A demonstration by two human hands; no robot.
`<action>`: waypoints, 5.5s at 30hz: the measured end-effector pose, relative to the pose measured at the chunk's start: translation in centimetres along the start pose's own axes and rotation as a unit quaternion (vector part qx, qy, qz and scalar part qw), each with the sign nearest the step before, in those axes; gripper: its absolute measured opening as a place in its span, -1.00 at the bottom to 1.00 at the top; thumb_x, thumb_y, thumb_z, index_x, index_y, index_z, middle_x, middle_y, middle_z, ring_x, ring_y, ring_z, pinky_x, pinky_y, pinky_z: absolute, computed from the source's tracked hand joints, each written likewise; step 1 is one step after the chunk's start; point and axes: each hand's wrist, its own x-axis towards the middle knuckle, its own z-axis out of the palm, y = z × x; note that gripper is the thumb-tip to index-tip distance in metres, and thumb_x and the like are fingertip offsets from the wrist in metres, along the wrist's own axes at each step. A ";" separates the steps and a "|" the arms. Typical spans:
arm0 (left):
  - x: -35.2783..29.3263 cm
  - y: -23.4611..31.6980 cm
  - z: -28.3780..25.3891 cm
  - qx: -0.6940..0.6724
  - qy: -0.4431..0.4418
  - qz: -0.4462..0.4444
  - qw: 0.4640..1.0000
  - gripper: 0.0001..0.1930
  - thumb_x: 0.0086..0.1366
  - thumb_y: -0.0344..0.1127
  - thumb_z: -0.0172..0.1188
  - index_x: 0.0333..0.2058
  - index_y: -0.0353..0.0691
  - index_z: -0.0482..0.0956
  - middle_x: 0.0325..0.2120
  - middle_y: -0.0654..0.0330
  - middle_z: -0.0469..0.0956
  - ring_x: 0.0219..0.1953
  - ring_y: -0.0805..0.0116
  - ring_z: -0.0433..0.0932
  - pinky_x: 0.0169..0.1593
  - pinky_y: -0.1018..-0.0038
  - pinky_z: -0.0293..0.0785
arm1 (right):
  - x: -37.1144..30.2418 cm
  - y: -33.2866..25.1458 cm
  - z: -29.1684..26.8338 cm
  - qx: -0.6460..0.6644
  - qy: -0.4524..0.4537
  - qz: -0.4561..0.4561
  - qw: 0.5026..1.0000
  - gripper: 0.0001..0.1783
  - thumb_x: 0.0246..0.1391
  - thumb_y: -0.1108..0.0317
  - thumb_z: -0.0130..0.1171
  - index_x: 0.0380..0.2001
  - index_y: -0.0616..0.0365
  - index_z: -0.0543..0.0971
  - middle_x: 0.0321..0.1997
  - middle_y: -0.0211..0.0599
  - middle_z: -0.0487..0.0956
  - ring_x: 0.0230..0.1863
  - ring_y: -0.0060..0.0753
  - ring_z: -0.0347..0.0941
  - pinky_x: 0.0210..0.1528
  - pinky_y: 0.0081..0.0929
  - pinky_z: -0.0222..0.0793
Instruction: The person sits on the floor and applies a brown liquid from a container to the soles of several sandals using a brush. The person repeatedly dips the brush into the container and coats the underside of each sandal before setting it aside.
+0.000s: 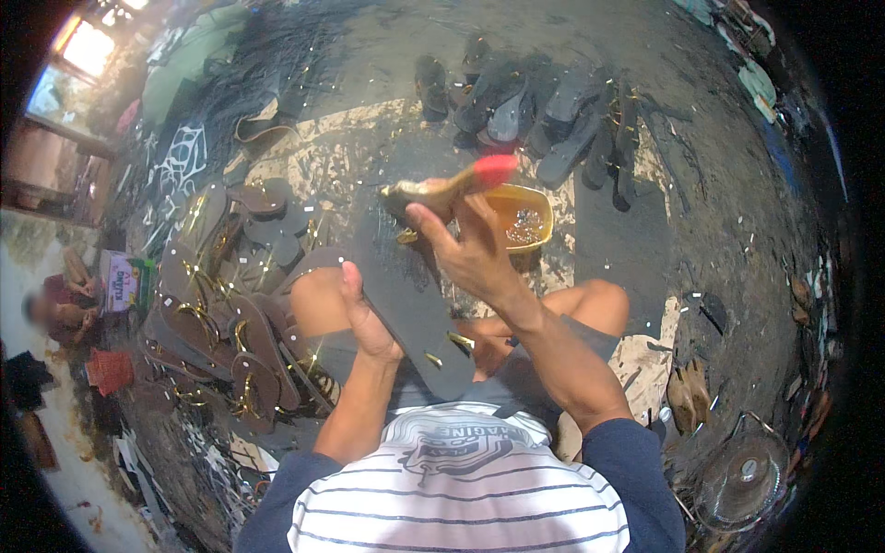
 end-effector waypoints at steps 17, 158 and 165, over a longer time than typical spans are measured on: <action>-9.7 -0.6 -4.2 0.044 0.115 -0.119 0.985 0.00 0.24 0.56 -0.04 0.34 -0.21 0.27 0.17 -0.03 0.48 0.11 0.04 0.54 0.04 0.20 0.60 | -6.1 15.8 0.0 -0.241 -0.214 0.230 0.918 -0.68 0.16 0.17 0.33 -0.19 0.21 0.69 -0.11 -0.12 0.69 -0.11 -0.07 0.60 0.02 -0.21 0.44; -0.6 -0.5 0.4 0.061 0.039 0.007 0.997 -0.23 0.41 0.36 -0.09 0.26 -0.21 0.38 0.14 0.07 0.50 0.15 0.15 0.49 0.26 0.21 0.40 | -0.7 -1.0 -1.9 0.111 -0.087 0.129 0.981 -0.58 0.14 0.38 0.26 0.10 0.04 0.61 0.16 -0.17 0.53 0.22 -0.24 0.42 0.28 -0.33 0.26; -0.3 0.7 -0.5 0.064 0.090 0.017 0.994 -0.22 0.42 0.35 -0.14 0.29 -0.22 0.33 0.11 0.02 0.53 0.14 0.14 0.51 0.23 0.15 0.42 | -2.5 -0.5 -0.4 0.296 -0.096 0.228 0.923 -0.63 0.27 0.14 0.25 -0.01 0.18 0.62 0.04 -0.13 0.62 0.03 -0.10 0.57 0.09 -0.25 0.42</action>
